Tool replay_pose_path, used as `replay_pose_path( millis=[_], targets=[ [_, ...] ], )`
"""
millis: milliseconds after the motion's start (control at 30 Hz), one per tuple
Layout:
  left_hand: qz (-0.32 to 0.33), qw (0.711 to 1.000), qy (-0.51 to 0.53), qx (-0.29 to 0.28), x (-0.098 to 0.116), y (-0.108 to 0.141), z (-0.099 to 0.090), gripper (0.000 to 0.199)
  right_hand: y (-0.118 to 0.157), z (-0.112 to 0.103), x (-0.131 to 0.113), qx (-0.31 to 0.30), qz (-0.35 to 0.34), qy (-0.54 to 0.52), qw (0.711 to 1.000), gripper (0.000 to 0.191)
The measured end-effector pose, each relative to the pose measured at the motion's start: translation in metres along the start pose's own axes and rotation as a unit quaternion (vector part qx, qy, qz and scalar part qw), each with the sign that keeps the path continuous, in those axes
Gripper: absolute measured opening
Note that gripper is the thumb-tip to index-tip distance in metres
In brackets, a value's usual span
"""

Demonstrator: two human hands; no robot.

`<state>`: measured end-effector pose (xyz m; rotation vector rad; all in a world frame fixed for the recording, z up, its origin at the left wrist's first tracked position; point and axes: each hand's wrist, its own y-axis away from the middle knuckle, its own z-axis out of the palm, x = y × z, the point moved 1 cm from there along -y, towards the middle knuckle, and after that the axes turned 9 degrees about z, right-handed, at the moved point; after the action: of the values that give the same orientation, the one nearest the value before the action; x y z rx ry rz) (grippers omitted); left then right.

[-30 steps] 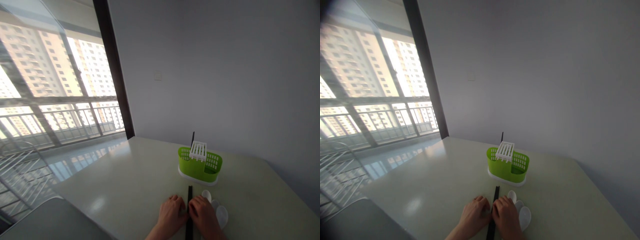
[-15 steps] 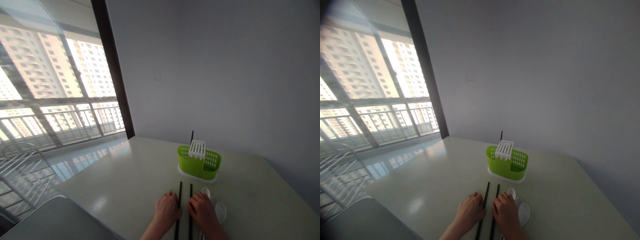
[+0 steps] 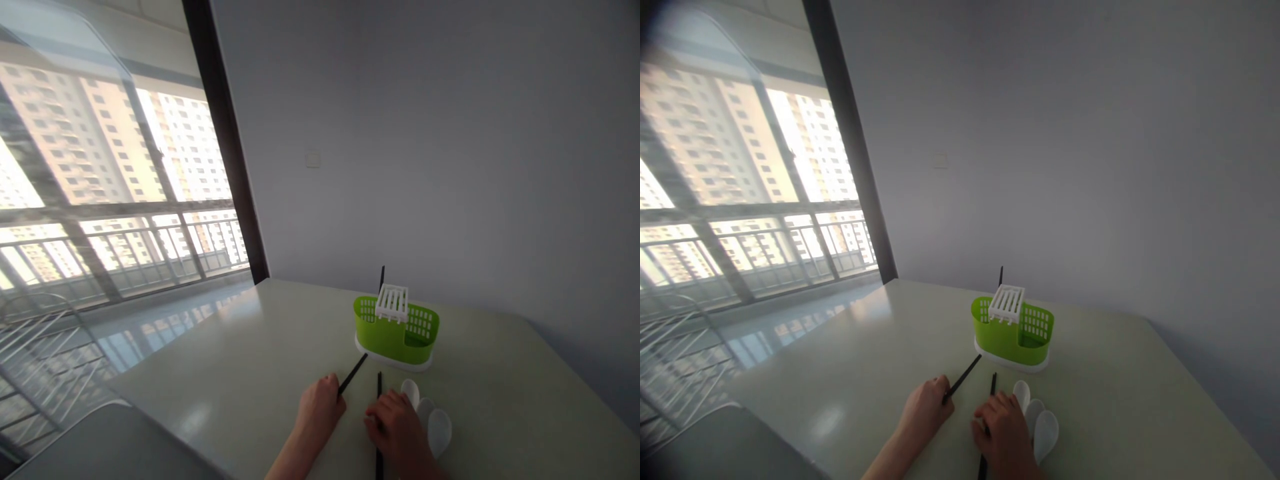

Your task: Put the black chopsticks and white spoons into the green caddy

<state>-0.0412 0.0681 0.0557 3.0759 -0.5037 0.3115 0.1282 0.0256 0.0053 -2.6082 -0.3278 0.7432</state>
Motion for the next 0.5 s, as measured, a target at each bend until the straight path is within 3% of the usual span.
replay_pose_path(
  millis=[133,300,500],
  targets=[
    [0.062,0.985,0.138,0.081,0.019,0.007,-0.013,0.019,0.005,0.008,-0.004,0.006,-0.047,-0.061,0.997,0.025],
    [0.085,0.945,0.284,0.141,0.04,0.016,-0.01,0.023,0.005,0.013,-0.01,0.029,-0.058,-0.067,0.996,0.016],
    [0.077,0.928,0.33,0.153,0.038,0.022,-0.009,0.015,0.002,0.009,-0.013,0.05,-0.103,-0.065,0.991,0.008]
  ],
)
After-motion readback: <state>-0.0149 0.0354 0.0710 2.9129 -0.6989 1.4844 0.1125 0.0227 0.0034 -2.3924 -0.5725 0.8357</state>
